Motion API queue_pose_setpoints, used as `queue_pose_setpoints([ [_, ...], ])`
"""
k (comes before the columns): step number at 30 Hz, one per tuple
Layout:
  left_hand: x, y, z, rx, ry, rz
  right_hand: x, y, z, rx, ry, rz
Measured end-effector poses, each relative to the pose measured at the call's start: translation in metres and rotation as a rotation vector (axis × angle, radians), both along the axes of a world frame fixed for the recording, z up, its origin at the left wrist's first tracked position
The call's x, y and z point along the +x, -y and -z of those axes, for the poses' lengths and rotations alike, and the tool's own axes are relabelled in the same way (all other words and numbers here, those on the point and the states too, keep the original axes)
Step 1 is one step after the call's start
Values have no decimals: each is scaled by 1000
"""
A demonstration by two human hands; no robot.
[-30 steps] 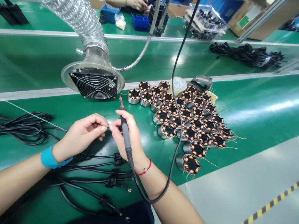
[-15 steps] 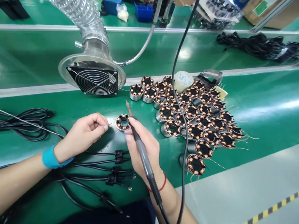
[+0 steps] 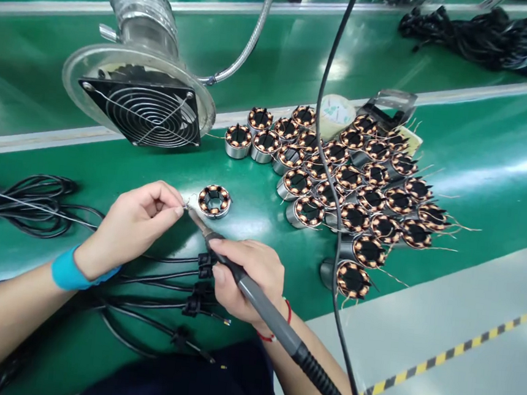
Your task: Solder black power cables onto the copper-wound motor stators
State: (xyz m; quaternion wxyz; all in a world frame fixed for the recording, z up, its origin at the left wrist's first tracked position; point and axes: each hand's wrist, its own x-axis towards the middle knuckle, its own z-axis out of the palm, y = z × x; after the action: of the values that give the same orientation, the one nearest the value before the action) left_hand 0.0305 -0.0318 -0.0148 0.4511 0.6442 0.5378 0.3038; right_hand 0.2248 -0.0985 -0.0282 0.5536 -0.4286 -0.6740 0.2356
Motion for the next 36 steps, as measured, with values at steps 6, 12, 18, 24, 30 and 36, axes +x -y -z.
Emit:
queue_pose_setpoints([
  [6,-1,-1,-2,16,-4,6,-1,0,3,4,-8,-14],
  [12,0,-1,-4,27,-20,3,0,1,7,8,4,22],
  [18,0,-2,-3,47,-35,-1,-1,1,6,-6,17,32],
  [24,-1,-2,-4,76,-59,21,-1,0,8,48,-37,38],
  [30,-1,-3,-3,86,-66,24,-4,-4,5,13,99,7],
  [36,-1,-3,-3,66,-36,42,1,-22,-18,-16,395,-149],
])
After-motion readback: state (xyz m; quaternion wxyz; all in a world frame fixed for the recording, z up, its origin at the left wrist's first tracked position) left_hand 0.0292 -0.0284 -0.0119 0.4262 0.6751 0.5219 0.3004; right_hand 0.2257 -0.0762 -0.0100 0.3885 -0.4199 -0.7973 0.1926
